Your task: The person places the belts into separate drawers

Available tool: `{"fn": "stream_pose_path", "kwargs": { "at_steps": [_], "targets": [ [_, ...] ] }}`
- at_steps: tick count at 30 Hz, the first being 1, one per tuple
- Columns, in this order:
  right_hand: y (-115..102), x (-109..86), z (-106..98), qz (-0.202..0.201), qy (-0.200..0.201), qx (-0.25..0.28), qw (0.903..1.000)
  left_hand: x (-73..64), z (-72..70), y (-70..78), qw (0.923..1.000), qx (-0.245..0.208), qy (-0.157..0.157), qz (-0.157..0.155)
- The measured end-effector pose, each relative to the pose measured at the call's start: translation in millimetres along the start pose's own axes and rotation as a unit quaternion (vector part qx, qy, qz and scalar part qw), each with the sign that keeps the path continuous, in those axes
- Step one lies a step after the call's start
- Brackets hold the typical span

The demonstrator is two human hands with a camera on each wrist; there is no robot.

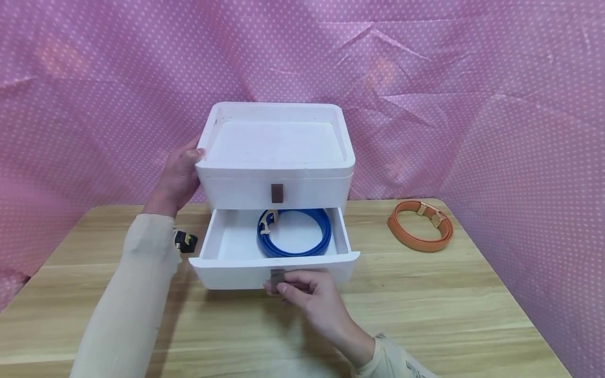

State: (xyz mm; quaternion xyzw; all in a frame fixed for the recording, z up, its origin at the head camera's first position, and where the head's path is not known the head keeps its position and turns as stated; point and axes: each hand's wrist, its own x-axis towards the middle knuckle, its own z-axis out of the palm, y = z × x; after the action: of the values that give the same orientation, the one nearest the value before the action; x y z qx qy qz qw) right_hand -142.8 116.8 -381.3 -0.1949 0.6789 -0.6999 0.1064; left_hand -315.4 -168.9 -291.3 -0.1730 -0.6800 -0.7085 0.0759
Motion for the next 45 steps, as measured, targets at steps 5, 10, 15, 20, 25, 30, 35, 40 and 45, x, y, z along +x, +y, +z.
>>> {"fn": "stream_pose_path", "kwargs": {
  "at_steps": [5, 10, 15, 20, 25, 30, 35, 40, 45],
  "targets": [
    [1.5, 2.2, 1.2, -0.002, -0.001, 0.006, 1.0000, -0.4, -1.0, -0.7, 0.9999, -0.014, 0.001, 0.005],
    [2.2, 4.7, 1.0, 0.001, 0.000, 0.014, 0.9999, 0.1, -1.1, -1.2, 1.0000, -0.004, 0.002, 0.001],
    [3.0, 5.9, 0.4, -0.005, 0.001, 0.014, 0.9999, 0.7, -0.3, -0.9, 1.0000, 0.001, 0.002, 0.001],
    [3.7, 7.8, 0.4, -0.007, -0.002, 0.006, 1.0000, 0.8, -0.6, -1.2, 1.0000, 0.001, 0.004, -0.001],
    [4.8, 9.1, 1.2, -0.016, 0.000, 0.002, 0.9999, -0.3, -0.9, -1.5, 1.0000, 0.004, 0.002, -0.005],
    [4.4, 9.6, 0.2, -0.017, 0.001, 0.002, 0.9999, 0.3, -0.7, -1.7, 1.0000, 0.002, 0.001, 0.000],
    [4.4, 11.5, -0.3, -0.021, 0.007, 0.001, 0.9998, 1.4, -0.4, -1.7, 1.0000, -0.003, -0.001, 0.000],
    [4.6, 13.6, 0.4, -0.002, 0.012, 0.002, 0.9999, 2.2, -1.3, -2.1, 1.0000, -0.007, 0.000, 0.002],
    [4.7, 15.1, 1.0, 0.003, 0.013, 0.008, 0.9999, 2.4, -2.3, -2.9, 1.0000, -0.003, 0.000, -0.002]
  ]
}}
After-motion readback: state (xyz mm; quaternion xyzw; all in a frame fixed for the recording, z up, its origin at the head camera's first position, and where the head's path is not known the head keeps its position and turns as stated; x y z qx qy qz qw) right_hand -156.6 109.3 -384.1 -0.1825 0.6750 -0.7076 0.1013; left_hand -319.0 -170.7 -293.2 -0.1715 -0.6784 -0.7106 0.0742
